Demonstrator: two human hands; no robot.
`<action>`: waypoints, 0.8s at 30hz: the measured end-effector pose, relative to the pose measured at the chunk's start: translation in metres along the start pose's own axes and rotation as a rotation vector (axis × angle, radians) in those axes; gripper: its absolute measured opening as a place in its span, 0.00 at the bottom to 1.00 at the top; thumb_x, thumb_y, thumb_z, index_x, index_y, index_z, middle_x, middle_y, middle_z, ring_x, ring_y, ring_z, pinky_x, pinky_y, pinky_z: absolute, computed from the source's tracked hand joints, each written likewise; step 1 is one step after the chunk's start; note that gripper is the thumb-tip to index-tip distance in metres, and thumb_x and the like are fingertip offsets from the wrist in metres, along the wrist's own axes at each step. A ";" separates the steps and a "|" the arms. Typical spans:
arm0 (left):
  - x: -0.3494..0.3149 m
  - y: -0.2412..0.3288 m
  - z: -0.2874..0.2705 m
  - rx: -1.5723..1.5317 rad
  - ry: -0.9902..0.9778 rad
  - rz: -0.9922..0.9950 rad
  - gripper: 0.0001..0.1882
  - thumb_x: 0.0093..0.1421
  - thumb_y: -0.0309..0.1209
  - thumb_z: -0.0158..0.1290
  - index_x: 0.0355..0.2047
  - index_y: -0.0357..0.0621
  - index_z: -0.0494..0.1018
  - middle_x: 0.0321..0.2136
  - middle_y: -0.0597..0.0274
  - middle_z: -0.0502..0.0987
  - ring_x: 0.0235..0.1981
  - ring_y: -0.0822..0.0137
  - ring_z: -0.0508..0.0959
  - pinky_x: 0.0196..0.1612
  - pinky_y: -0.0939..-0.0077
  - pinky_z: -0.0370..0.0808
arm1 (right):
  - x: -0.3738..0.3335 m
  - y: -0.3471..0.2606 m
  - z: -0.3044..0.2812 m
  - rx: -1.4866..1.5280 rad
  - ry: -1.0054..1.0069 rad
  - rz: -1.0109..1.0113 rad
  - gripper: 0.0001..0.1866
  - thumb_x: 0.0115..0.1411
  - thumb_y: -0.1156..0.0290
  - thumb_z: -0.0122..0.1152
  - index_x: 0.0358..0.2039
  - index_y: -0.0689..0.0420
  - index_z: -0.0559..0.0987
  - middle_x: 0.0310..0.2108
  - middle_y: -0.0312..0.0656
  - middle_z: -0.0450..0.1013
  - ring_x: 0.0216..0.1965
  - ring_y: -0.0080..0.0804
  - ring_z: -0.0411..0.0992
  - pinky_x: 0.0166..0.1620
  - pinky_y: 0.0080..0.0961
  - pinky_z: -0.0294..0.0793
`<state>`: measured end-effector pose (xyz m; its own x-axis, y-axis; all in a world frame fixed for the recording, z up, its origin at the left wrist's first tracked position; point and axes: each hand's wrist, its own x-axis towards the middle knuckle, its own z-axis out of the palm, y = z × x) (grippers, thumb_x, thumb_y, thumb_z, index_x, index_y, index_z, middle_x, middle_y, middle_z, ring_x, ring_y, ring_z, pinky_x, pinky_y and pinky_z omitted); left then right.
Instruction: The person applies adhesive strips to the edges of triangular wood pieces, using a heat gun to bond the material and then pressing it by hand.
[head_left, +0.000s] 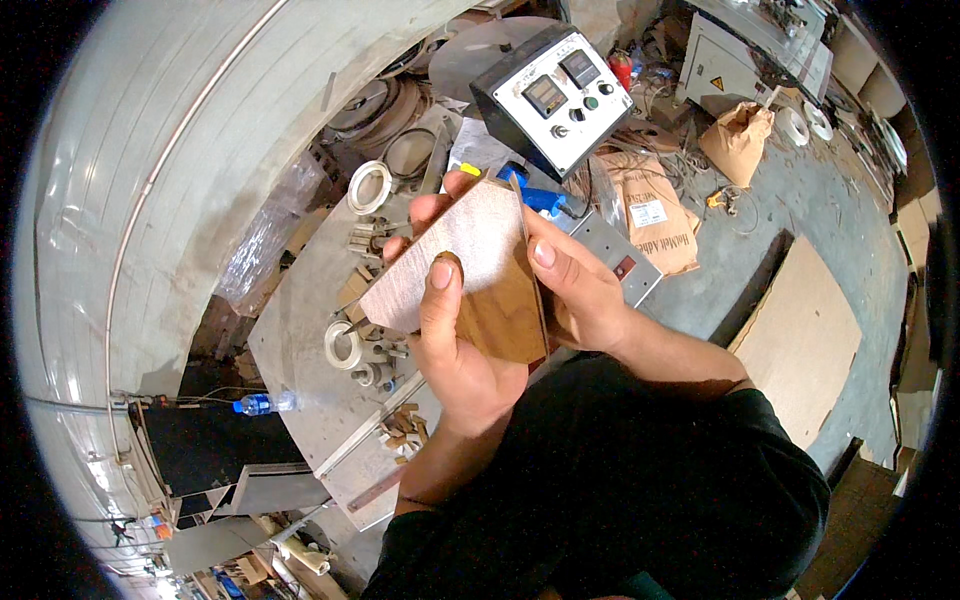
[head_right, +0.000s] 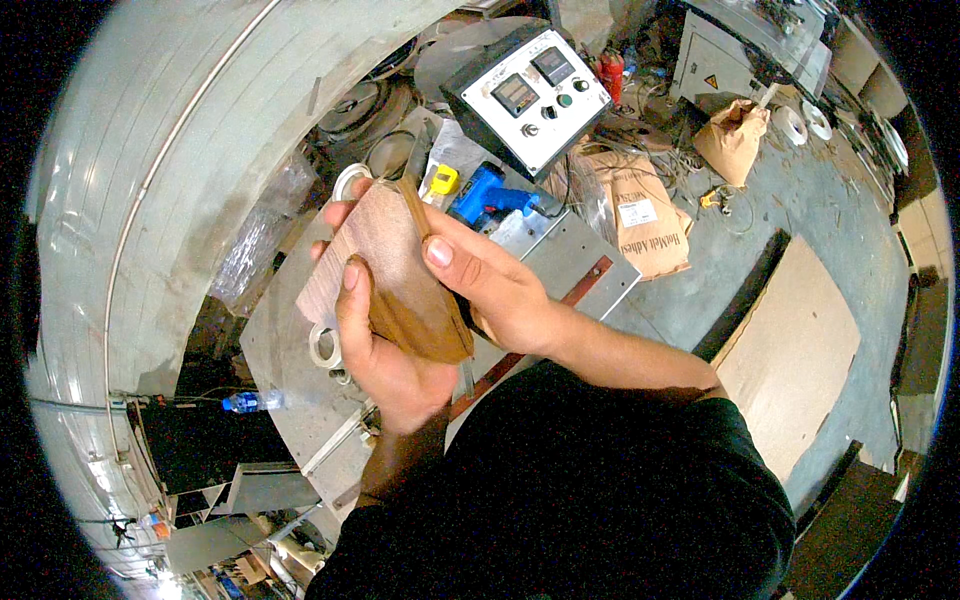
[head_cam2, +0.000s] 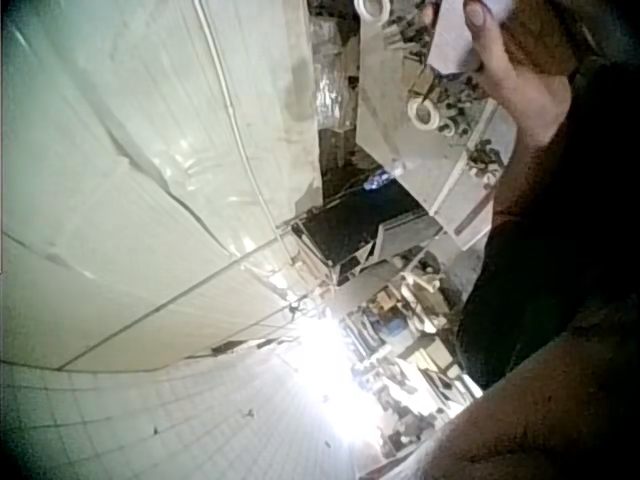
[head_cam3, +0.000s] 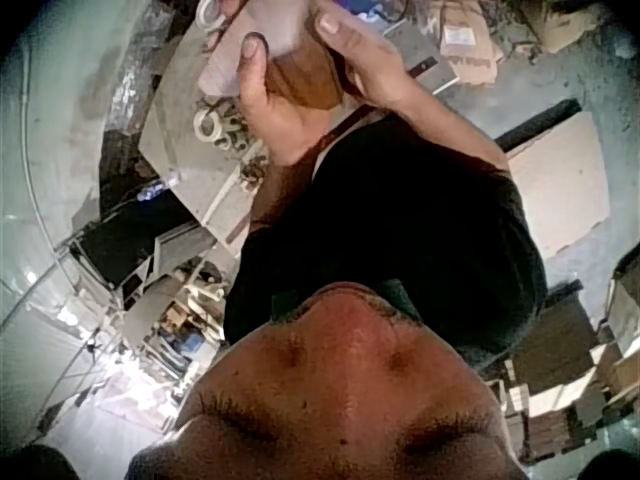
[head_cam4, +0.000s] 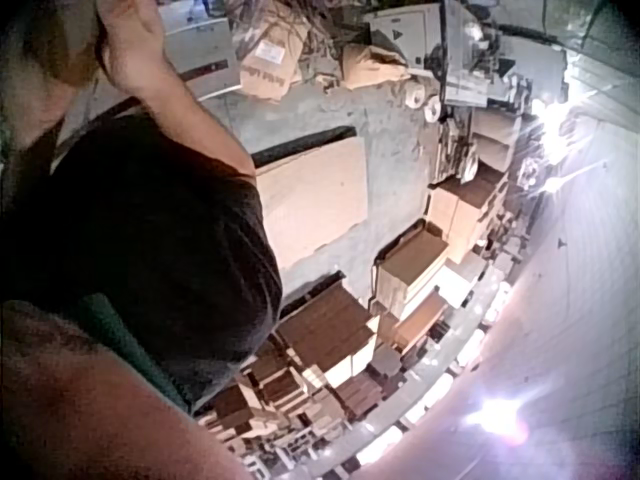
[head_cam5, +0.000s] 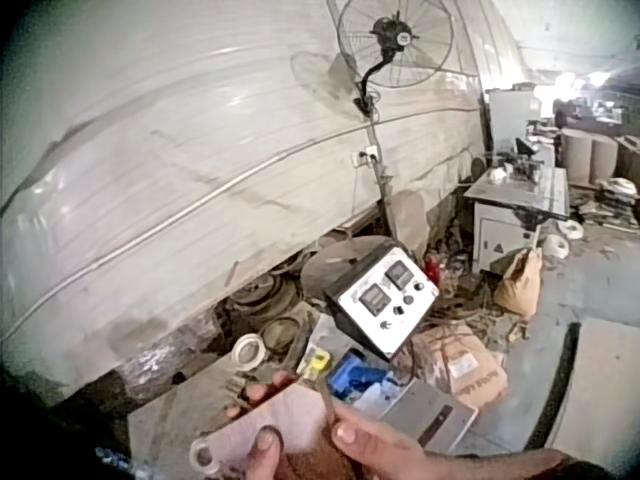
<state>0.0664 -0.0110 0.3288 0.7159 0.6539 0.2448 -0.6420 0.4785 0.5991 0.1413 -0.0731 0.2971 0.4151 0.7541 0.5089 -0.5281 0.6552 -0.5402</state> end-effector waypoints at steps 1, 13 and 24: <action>0.000 0.001 0.001 -0.017 0.018 -0.029 0.21 0.70 0.30 0.49 0.61 0.50 0.60 0.64 0.60 0.66 0.70 0.56 0.62 0.72 0.53 0.58 | -0.002 -0.002 -0.002 -0.025 -0.001 0.010 0.38 0.76 0.52 0.44 0.75 0.64 0.48 0.73 0.49 0.54 0.74 0.43 0.54 0.74 0.38 0.51; 0.000 0.009 -0.025 0.167 0.112 -0.125 0.25 0.71 0.30 0.52 0.66 0.45 0.59 0.59 0.53 0.72 0.60 0.60 0.73 0.63 0.60 0.71 | -0.021 -0.007 -0.028 -0.133 0.060 0.146 0.38 0.70 0.61 0.60 0.73 0.63 0.56 0.67 0.43 0.64 0.68 0.32 0.61 0.70 0.31 0.57; -0.014 0.011 -0.043 0.448 -0.057 -0.392 0.28 0.65 0.29 0.63 0.62 0.35 0.67 0.52 0.52 0.78 0.53 0.63 0.78 0.56 0.67 0.76 | -0.044 -0.052 -0.036 -0.669 0.079 0.279 0.31 0.58 0.75 0.72 0.62 0.60 0.73 0.57 0.42 0.73 0.60 0.31 0.70 0.64 0.31 0.68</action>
<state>0.0378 0.0107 0.2992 0.8974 0.4405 -0.0267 -0.1574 0.3760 0.9132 0.1769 -0.1387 0.2788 0.3965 0.8816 0.2559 -0.0672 0.3058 -0.9497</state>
